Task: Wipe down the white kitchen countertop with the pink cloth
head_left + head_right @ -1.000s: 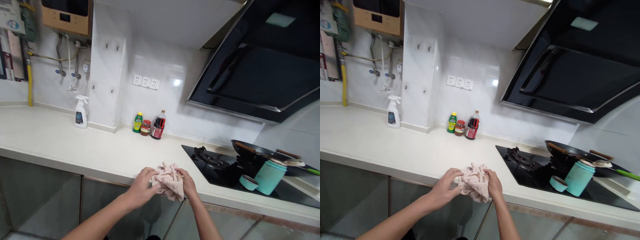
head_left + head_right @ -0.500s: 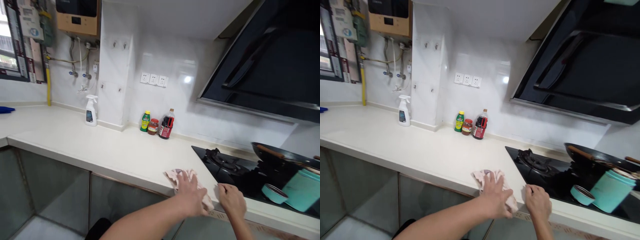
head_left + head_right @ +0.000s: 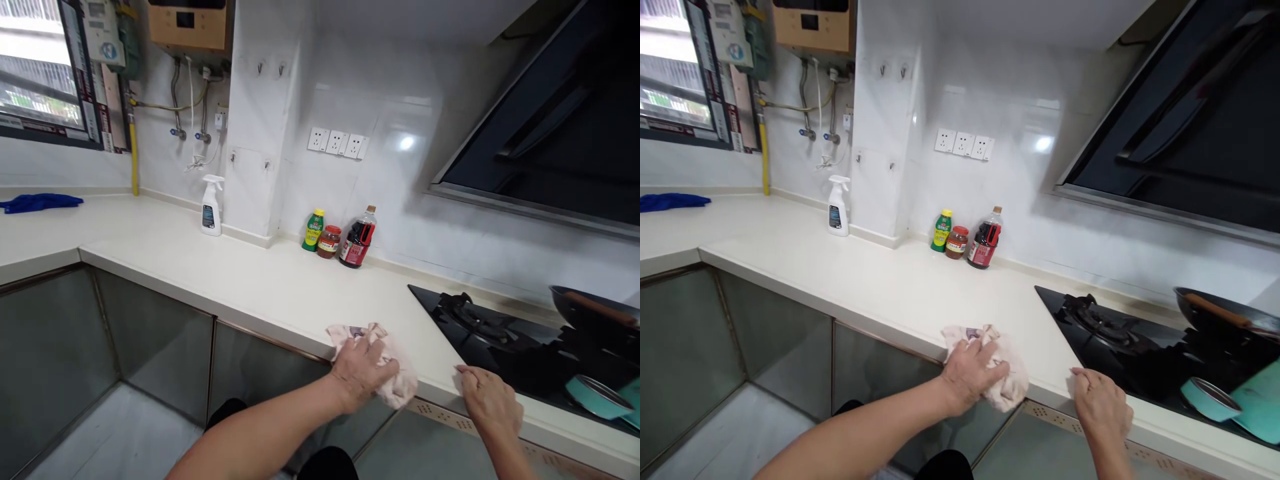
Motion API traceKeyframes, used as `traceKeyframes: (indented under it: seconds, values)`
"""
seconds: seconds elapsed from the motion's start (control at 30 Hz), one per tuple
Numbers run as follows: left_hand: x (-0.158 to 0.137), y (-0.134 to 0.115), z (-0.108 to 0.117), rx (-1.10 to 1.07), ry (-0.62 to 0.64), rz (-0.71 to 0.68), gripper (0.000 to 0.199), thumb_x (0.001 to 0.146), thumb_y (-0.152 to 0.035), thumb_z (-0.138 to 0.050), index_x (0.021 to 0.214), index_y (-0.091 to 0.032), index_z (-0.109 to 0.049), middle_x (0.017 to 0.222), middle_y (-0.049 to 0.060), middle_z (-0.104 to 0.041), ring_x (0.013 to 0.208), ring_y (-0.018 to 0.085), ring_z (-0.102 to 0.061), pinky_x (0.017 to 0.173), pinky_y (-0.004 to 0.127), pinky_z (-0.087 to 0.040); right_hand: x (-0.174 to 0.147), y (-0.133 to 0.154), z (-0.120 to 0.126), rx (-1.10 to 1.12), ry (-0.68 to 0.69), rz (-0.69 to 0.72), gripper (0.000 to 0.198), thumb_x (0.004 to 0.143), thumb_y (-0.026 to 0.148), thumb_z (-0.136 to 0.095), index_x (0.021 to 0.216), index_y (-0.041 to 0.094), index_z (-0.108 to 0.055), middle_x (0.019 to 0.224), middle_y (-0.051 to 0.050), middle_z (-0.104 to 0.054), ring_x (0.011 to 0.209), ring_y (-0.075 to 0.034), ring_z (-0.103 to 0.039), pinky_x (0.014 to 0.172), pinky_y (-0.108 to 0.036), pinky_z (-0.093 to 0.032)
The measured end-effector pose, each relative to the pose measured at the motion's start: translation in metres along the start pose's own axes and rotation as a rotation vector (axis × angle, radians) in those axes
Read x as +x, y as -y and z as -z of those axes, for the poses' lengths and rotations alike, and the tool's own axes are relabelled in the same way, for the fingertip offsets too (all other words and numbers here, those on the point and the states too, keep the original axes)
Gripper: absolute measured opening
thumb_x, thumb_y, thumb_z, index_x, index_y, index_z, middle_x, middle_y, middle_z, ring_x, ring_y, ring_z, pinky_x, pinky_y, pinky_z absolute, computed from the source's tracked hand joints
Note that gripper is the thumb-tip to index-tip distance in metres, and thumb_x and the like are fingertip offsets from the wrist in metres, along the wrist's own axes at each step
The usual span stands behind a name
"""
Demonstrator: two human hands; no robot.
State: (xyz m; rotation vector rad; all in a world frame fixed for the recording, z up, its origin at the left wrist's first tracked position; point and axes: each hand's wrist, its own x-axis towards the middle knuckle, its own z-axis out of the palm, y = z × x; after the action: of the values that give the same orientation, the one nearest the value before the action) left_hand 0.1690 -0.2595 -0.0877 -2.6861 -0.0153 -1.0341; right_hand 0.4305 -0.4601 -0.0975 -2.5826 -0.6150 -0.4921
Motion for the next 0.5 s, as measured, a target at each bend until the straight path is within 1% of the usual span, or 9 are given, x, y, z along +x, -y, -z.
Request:
traceKeyframes:
  seconds: [0.1,0.17,0.23,0.3,0.4,0.47,0.5]
  values:
    - [-0.041,0.040,0.006,0.047,-0.067,-0.003,0.030,0.100,-0.035,-0.049,0.129,-0.037,-0.057,0.148,0.008,-0.047,0.117,0.028,-0.054,0.085,0.043,-0.045,-0.009,-0.001,-0.002,0.018,-0.007,0.024,0.057,0.093,0.041,-0.020,0.113,0.026,-0.071,0.128,-0.009,-0.061,0.122,-0.035,-0.050,0.103,-0.053,-0.041]
    - [-0.073,0.076,0.014,0.078,-0.076,-0.014,0.030,0.099,-0.033,-0.054,0.128,-0.040,-0.059,0.149,0.006,-0.048,0.120,0.028,-0.052,0.093,0.046,-0.043,-0.014,-0.004,-0.005,0.019,-0.036,0.042,0.056,0.093,0.042,-0.022,0.114,0.025,-0.071,0.129,-0.009,-0.061,0.120,-0.037,-0.051,0.101,-0.054,-0.042]
    - [-0.107,0.119,0.027,0.106,-0.075,-0.039,0.031,0.097,-0.033,-0.057,0.127,-0.042,-0.061,0.145,0.005,-0.052,0.123,0.028,-0.050,0.099,0.048,-0.040,-0.018,-0.007,-0.009,0.022,-0.081,0.074,0.057,0.093,0.045,-0.023,0.115,0.025,-0.071,0.130,-0.009,-0.060,0.118,-0.038,-0.052,0.100,-0.055,-0.042]
    - [-0.140,0.163,0.044,0.129,-0.054,-0.046,0.030,0.096,-0.033,-0.059,0.125,-0.042,-0.064,0.142,0.006,-0.055,0.126,0.030,-0.049,0.102,0.048,-0.038,-0.022,-0.010,-0.013,0.029,-0.111,0.105,0.059,0.092,0.048,-0.022,0.117,0.024,-0.070,0.131,-0.008,-0.060,0.119,-0.037,-0.052,0.101,-0.055,-0.042]
    - [-0.186,0.225,0.075,0.207,-0.027,-0.022,0.036,0.095,-0.024,-0.057,0.125,-0.043,-0.064,0.141,0.005,-0.055,0.128,0.029,-0.047,0.105,0.049,-0.037,-0.025,-0.009,-0.014,0.025,-0.119,0.096,0.062,0.091,0.050,-0.020,0.118,0.025,-0.070,0.129,-0.007,-0.061,0.117,-0.038,-0.054,0.101,-0.056,-0.043]
    - [-0.214,0.257,0.097,0.260,-0.031,0.002,0.040,0.095,-0.018,-0.054,0.126,-0.042,-0.064,0.142,0.007,-0.054,0.131,0.029,-0.044,0.108,0.050,-0.035,-0.027,-0.006,-0.013,0.016,-0.130,0.084,0.062,0.091,0.050,-0.019,0.116,0.026,-0.070,0.129,-0.006,-0.062,0.115,-0.038,-0.054,0.100,-0.057,-0.044]
    - [-0.225,0.269,0.107,0.280,-0.030,0.020,0.041,0.095,-0.017,-0.053,0.127,-0.041,-0.064,0.143,0.008,-0.052,0.132,0.030,-0.043,0.109,0.051,-0.034,-0.028,-0.005,-0.013,0.014,-0.145,0.086,0.061,0.091,0.049,-0.018,0.116,0.027,-0.070,0.129,-0.006,-0.062,0.114,-0.038,-0.054,0.100,-0.056,-0.044]
